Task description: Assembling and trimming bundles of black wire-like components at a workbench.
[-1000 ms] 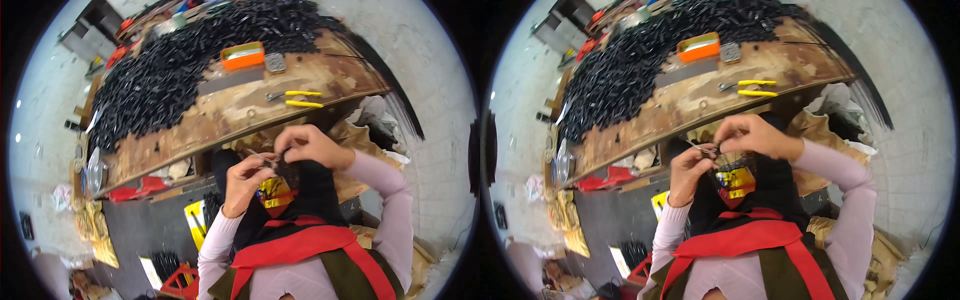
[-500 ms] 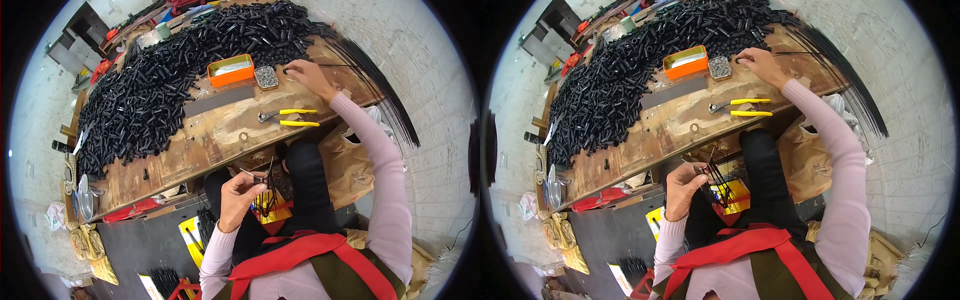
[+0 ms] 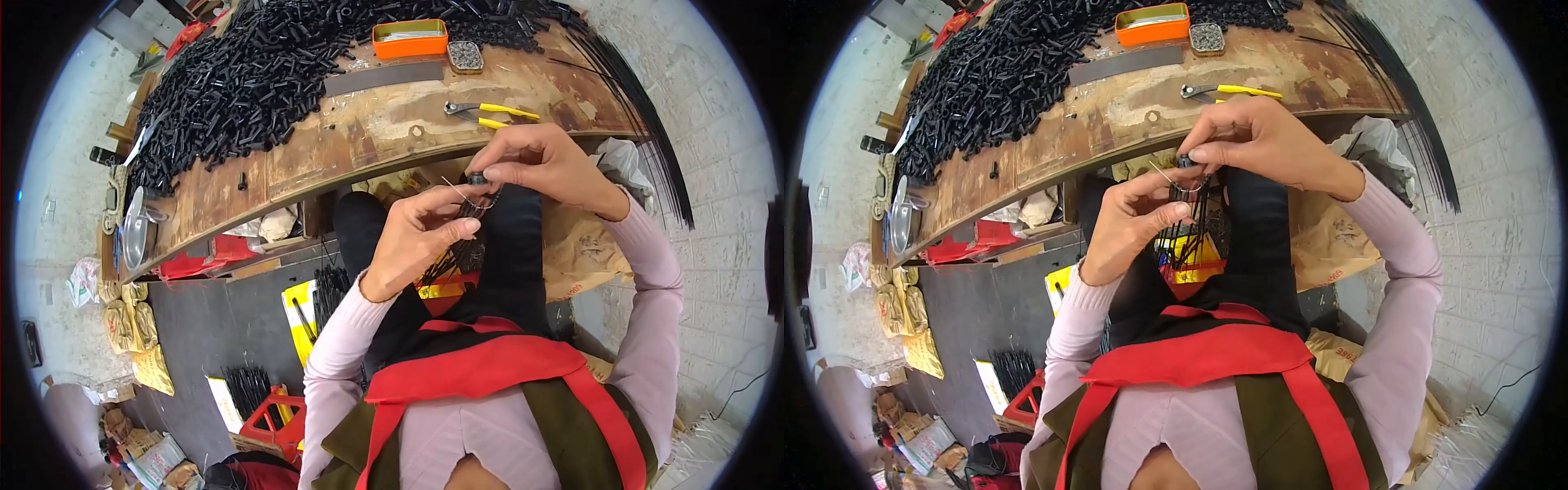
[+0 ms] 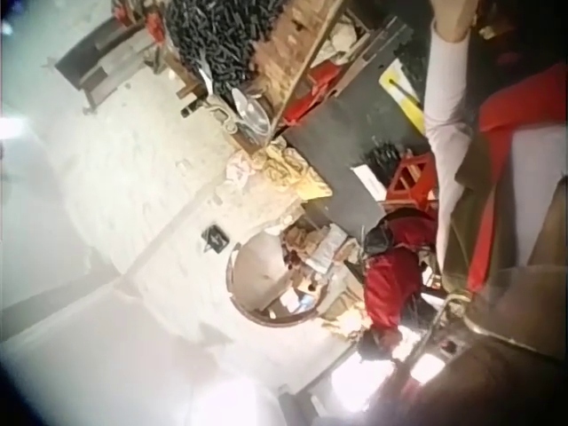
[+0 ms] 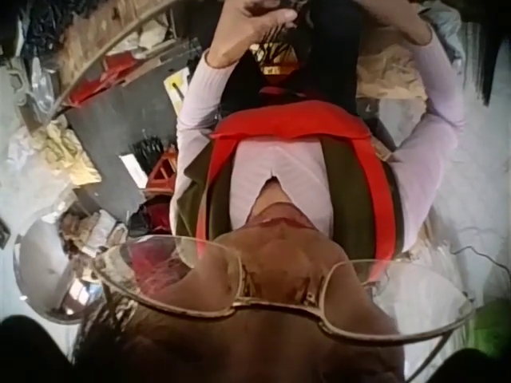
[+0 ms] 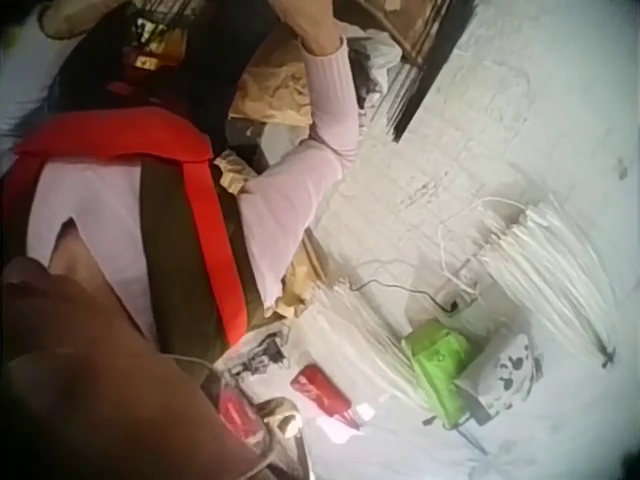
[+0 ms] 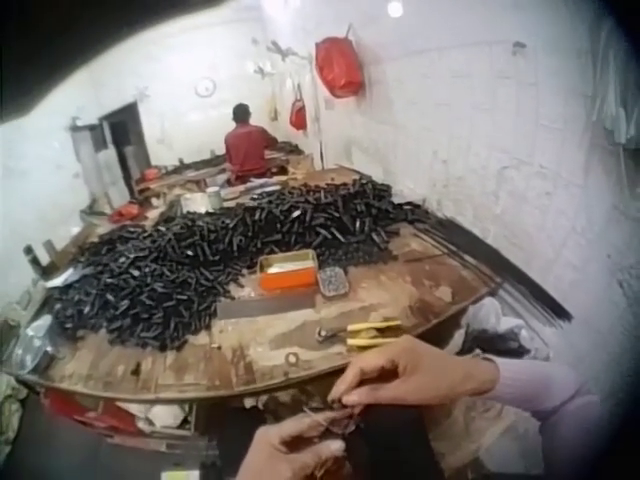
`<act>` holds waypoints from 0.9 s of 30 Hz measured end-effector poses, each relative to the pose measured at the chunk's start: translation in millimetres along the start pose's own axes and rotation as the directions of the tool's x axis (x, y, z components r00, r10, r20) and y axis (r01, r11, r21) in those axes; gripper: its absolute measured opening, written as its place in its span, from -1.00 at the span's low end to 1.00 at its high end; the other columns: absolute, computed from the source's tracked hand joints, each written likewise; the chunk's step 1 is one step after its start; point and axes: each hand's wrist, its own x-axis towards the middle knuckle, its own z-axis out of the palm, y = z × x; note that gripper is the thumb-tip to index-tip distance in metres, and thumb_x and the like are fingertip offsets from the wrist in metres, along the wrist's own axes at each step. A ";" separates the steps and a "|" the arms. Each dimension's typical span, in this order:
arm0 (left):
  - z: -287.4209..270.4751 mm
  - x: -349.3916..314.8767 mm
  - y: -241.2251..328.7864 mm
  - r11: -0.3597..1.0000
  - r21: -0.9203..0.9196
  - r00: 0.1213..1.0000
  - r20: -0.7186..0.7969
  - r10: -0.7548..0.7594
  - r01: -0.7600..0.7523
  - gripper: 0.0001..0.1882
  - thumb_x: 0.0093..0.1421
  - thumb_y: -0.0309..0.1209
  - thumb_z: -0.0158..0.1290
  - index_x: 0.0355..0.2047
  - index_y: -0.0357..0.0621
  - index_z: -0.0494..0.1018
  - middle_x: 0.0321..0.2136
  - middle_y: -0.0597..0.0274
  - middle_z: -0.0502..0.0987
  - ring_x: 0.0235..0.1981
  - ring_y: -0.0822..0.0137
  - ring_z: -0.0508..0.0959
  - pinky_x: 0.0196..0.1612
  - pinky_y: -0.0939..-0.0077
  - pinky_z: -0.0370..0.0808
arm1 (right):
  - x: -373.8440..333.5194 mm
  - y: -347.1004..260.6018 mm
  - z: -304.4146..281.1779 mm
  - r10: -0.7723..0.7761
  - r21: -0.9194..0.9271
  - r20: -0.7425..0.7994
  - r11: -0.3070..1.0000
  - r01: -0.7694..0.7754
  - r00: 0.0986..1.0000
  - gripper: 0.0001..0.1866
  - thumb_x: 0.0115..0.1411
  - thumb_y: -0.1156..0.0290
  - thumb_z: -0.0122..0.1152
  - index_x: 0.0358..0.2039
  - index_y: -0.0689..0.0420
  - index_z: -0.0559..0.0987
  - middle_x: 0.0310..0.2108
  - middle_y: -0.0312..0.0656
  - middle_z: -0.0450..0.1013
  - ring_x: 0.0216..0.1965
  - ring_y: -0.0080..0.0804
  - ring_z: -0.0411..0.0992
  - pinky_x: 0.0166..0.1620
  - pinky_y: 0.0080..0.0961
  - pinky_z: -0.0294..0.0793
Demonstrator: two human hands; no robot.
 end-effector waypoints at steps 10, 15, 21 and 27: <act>16.7 -27.4 7.1 1.000 -0.002 0.996 -0.086 -0.010 0.010 -0.72 0.22 -0.53 0.15 -0.05 -0.32 0.49 -0.34 0.28 0.59 -0.36 0.55 0.53 -0.23 0.66 0.48 | -24.9 -14.5 19.3 -0.073 -0.036 -0.002 0.997 0.073 0.997 -0.89 0.22 0.51 0.25 -0.25 0.25 0.58 -0.28 -0.31 0.52 -0.22 -0.65 0.43 -0.10 -0.66 0.42; 23.6 -30.1 8.8 1.000 0.003 0.997 -0.082 -0.004 0.004 -0.76 0.23 -0.52 0.15 -0.10 -0.31 0.50 -0.36 0.31 0.59 -0.37 0.58 0.52 -0.26 0.69 0.46 | -32.6 -20.4 23.2 -0.104 -0.073 -0.007 0.992 0.103 0.995 -0.89 0.22 0.51 0.25 -0.25 0.25 0.58 -0.28 -0.32 0.52 -0.21 -0.66 0.43 -0.10 -0.67 0.42; 31.4 -32.7 7.4 0.998 -0.025 0.988 -0.145 0.044 -0.049 -0.83 0.22 -0.53 0.15 -0.18 -0.29 0.51 -0.37 0.32 0.59 -0.38 0.59 0.52 -0.27 0.69 0.45 | -39.0 -22.2 27.7 -0.172 -0.135 -0.013 0.976 0.169 0.985 -0.90 0.22 0.55 0.24 -0.25 0.27 0.58 -0.28 -0.30 0.51 -0.21 -0.65 0.43 -0.11 -0.66 0.42; 41.7 -35.7 4.9 0.989 0.019 0.968 -0.204 0.149 -0.149 -0.89 0.22 -0.57 0.13 -0.24 -0.31 0.48 -0.41 0.34 0.56 -0.38 0.57 0.51 -0.28 0.67 0.48 | -48.1 -27.4 38.6 -0.239 -0.218 -0.057 0.950 0.221 0.969 -0.85 0.13 0.60 0.30 -0.26 0.27 0.56 -0.27 -0.23 0.49 -0.23 -0.57 0.44 -0.13 -0.64 0.41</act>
